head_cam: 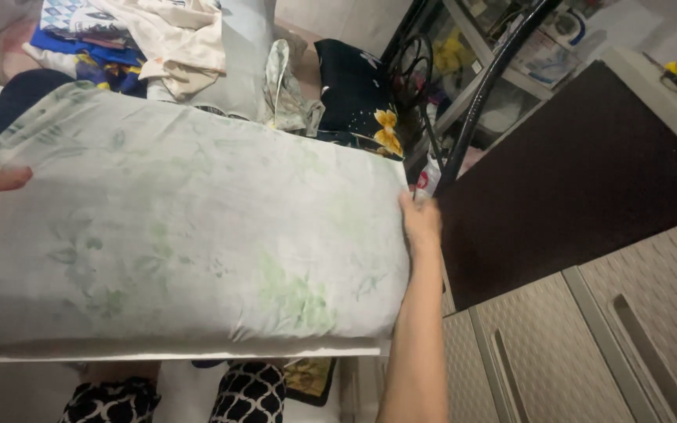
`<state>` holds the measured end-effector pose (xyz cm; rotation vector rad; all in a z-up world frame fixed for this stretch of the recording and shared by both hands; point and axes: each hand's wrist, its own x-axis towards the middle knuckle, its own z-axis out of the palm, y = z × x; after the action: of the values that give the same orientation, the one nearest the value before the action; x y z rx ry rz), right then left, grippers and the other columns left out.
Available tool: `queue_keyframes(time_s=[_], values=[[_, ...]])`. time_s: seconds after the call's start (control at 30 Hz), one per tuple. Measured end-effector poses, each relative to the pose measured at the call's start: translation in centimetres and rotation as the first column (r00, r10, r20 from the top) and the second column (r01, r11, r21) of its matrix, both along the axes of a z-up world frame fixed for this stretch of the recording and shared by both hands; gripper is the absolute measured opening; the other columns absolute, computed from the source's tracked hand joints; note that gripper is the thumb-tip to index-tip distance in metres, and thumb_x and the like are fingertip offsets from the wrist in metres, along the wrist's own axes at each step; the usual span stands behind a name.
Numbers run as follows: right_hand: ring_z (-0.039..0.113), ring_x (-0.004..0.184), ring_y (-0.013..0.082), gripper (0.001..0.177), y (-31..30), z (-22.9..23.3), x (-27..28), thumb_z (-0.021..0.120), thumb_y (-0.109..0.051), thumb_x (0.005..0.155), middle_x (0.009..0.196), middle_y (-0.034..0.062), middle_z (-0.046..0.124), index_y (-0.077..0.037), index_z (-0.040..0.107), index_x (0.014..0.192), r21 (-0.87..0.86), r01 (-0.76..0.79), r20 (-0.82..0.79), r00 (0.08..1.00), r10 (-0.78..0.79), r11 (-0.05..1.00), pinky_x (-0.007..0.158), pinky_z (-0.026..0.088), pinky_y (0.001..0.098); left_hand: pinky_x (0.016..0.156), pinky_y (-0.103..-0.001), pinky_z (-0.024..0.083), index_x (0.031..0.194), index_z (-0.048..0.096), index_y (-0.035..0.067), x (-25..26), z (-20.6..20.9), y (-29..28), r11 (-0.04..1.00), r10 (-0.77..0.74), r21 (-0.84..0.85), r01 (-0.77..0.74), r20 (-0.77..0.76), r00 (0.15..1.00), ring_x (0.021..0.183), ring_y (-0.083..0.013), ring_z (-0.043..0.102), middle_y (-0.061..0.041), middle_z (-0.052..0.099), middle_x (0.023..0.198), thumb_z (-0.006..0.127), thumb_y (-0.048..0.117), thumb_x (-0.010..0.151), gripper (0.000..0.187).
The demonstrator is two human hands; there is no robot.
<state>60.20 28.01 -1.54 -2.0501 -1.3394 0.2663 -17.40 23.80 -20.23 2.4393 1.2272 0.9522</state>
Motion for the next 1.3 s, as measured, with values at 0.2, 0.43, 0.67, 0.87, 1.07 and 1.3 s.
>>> queue_keyframes(time_s=[0.2, 0.43, 0.67, 0.87, 1.07, 1.3], values=[[0.043, 0.131, 0.0419, 0.091, -5.0, 2.6, -3.9, 0.030, -0.071, 0.083, 0.139, 0.0254, 0.048, 0.000, 0.048, 0.136, -0.254, -0.058, -0.006, 0.998, 0.058, 0.966, 0.107, 0.033, 0.0447, 0.101, -0.031, 0.047, 0.130, 0.061, 0.009, 8.0, 7.6, -8.5, 0.997, 0.072, 0.017, -0.078, 0.239, 0.968, 0.124, -0.0245, 0.060, -0.015, 0.057, 0.140, 0.061, 0.031, 0.070, 0.064], [0.056, 0.113, 0.0476, 0.071, -2.7, 2.0, -1.7, 0.045, -0.063, 0.086, 0.120, 0.0251, 0.062, -0.001, 0.056, 0.119, -0.175, -0.069, 0.196, 0.975, 0.103, 0.982, 0.094, 0.043, 0.0514, 0.085, -0.027, 0.048, 0.137, 0.053, 0.052, 8.8, 6.7, -3.4, 0.943, 0.277, -0.094, -0.318, -0.304, 0.912, 0.092, -0.0196, 0.076, -0.002, 0.073, 0.083, 0.072, 0.065, 0.041, 0.099], [0.059, 0.117, 0.0277, 0.062, 3.5, 4.7, -8.5, 0.058, -0.041, 0.076, 0.129, 0.0106, 0.061, -0.011, 0.056, 0.131, -0.028, -0.376, 0.257, 0.893, 0.370, 0.926, 0.101, 0.040, 0.0380, 0.076, -0.043, 0.045, 0.114, 0.059, 0.014, 19.9, 26.9, -3.9, 0.478, 0.767, -0.842, -0.249, 0.261, 0.586, 0.093, -0.0292, 0.059, -0.010, 0.065, 0.108, 0.068, 0.035, 0.089, 0.034], [0.053, 0.122, 0.0342, 0.056, 4.9, 4.9, -17.1, 0.049, -0.052, 0.086, 0.130, 0.0162, 0.059, -0.012, 0.059, 0.124, -0.272, -0.417, 0.283, 0.827, 0.486, 0.867, 0.102, 0.035, 0.0494, 0.066, -0.047, 0.044, 0.103, 0.059, -0.009, 17.1, 21.1, 7.2, 0.439, 0.850, -0.476, -0.762, -0.057, 0.524, 0.085, -0.0408, 0.059, -0.027, 0.062, 0.100, 0.089, 0.063, 0.062, 0.089], [0.054, 0.117, 0.0399, 0.054, 2.8, 8.5, -19.3, 0.034, -0.041, 0.087, 0.126, 0.0201, 0.059, -0.005, 0.061, 0.118, -0.472, -0.312, 0.450, 0.719, 0.529, 0.825, 0.091, 0.044, 0.0529, 0.078, -0.055, 0.050, 0.113, 0.071, 0.004, 19.6, 20.0, 6.6, 0.361, 0.890, -0.296, -0.885, -0.176, 0.421, 0.107, -0.0467, 0.060, -0.025, 0.065, 0.117, 0.081, 0.070, 0.066, 0.081], [0.052, 0.116, 0.0451, 0.043, 6.9, 6.0, -16.8, 0.043, -0.021, 0.083, 0.122, 0.0285, 0.057, -0.013, 0.064, 0.119, -0.416, -0.248, 0.394, 0.818, 0.420, 0.875, 0.098, 0.044, 0.0487, 0.062, -0.046, 0.051, 0.114, 0.079, 0.017, 16.2, 14.3, 6.2, 0.406, 0.909, 0.165, -0.899, 0.028, 0.415, 0.082, -0.0417, 0.070, -0.021, 0.076, 0.092, 0.066, 0.057, 0.086, 0.051]])
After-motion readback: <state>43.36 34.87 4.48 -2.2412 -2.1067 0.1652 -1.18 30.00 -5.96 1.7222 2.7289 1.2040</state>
